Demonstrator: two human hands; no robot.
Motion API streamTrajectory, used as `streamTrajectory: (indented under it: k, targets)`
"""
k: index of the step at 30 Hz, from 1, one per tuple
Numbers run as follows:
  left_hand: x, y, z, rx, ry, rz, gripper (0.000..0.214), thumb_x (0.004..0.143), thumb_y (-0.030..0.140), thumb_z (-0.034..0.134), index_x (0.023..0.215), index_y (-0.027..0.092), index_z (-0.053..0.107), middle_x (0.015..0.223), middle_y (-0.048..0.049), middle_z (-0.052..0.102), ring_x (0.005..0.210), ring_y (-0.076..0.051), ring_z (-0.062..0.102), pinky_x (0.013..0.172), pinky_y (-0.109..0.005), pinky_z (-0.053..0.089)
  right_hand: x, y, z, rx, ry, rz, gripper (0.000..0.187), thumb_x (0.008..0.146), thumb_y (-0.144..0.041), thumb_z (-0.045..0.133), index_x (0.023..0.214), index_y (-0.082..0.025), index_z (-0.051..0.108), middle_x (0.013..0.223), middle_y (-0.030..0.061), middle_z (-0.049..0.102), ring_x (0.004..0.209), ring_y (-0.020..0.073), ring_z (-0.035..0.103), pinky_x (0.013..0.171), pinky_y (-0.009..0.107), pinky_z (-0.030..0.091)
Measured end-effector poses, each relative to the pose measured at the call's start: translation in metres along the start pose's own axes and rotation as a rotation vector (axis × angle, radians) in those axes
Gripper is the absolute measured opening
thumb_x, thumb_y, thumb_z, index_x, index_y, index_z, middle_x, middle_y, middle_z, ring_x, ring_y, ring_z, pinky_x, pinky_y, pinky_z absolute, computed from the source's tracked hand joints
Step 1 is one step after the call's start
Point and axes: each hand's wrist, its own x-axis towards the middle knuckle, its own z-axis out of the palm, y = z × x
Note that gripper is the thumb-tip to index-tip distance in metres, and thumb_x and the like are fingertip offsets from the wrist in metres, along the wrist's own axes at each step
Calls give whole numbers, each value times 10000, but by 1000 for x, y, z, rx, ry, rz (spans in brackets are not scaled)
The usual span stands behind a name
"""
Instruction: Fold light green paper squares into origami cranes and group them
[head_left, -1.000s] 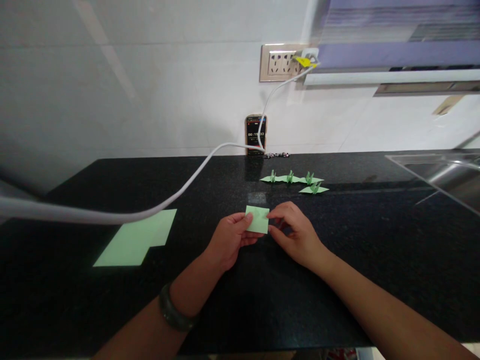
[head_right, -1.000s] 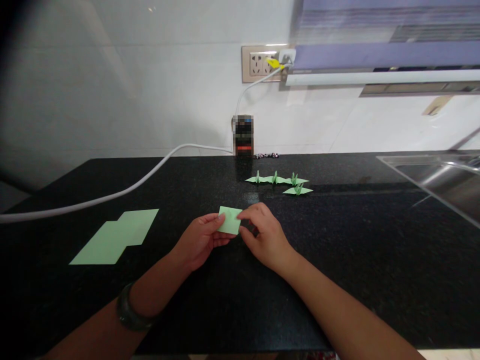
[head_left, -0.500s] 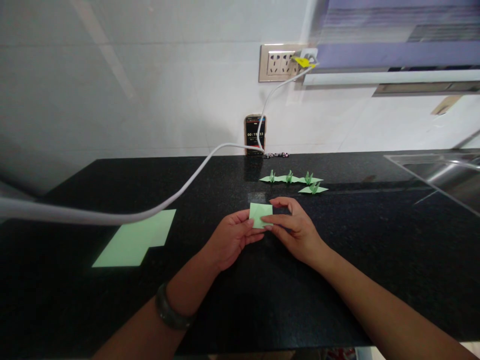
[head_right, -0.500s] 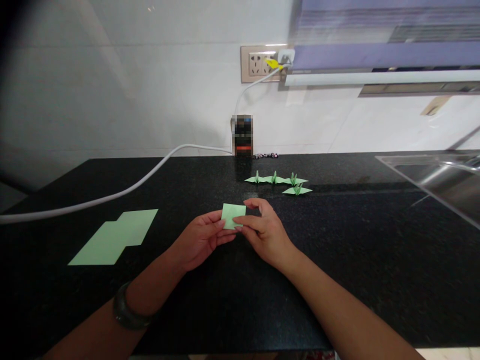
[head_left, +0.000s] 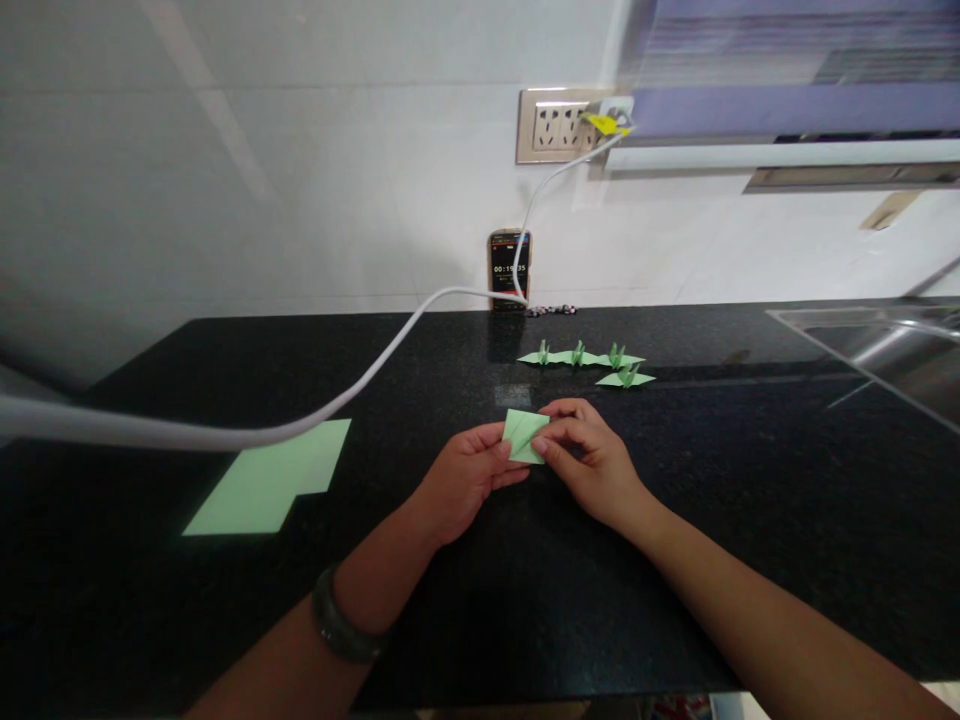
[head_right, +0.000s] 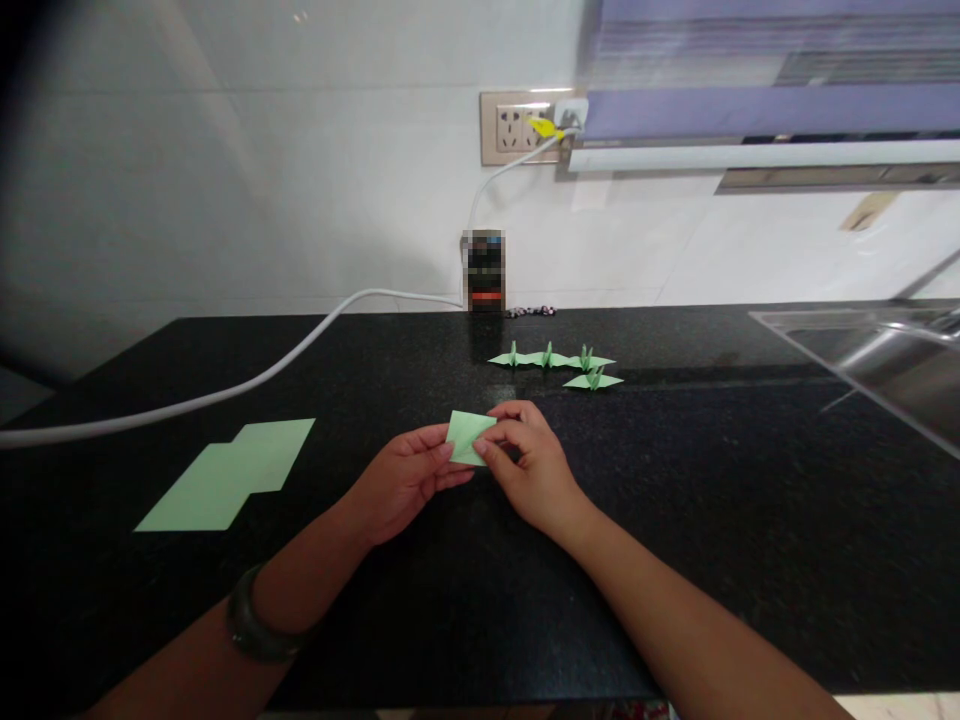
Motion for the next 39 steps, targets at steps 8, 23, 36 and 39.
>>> streamTrajectory:
  k: [8, 23, 36, 39]
  targets:
    - [0, -2, 3, 20, 3, 5, 273, 752, 219, 539, 1013, 161, 596, 1007, -80, 621, 879, -163, 589, 830, -315, 421, -4, 4, 6, -4, 60, 69, 46, 757, -216, 538, 734, -193, 571, 837, 40, 517, 745, 143, 514, 593, 254, 423]
    - [-1, -1, 1, 350, 95, -135, 409, 728, 483, 497, 860, 111, 606, 802, -128, 674, 727, -191, 631, 621, -275, 447, -3, 0, 3, -4, 28, 52, 65, 743, -200, 531, 689, -187, 564, 754, 26, 525, 647, 118, 495, 534, 238, 393]
    - [-2, 0, 3, 510, 104, -83, 274, 723, 351, 558, 850, 117, 624, 771, -112, 676, 726, -186, 626, 629, -271, 445, -3, 1, 2, -22, -6, 52, 75, 745, -192, 532, 675, -185, 558, 731, 22, 510, 632, 114, 485, 527, 234, 387]
    - [-2, 0, 4, 509, 107, -87, 284, 740, 354, 536, 862, 111, 618, 778, -120, 675, 733, -192, 630, 636, -282, 451, -3, 1, 3, -17, -8, 53, 71, 743, -196, 534, 678, -188, 562, 727, 21, 511, 632, 116, 486, 524, 234, 388]
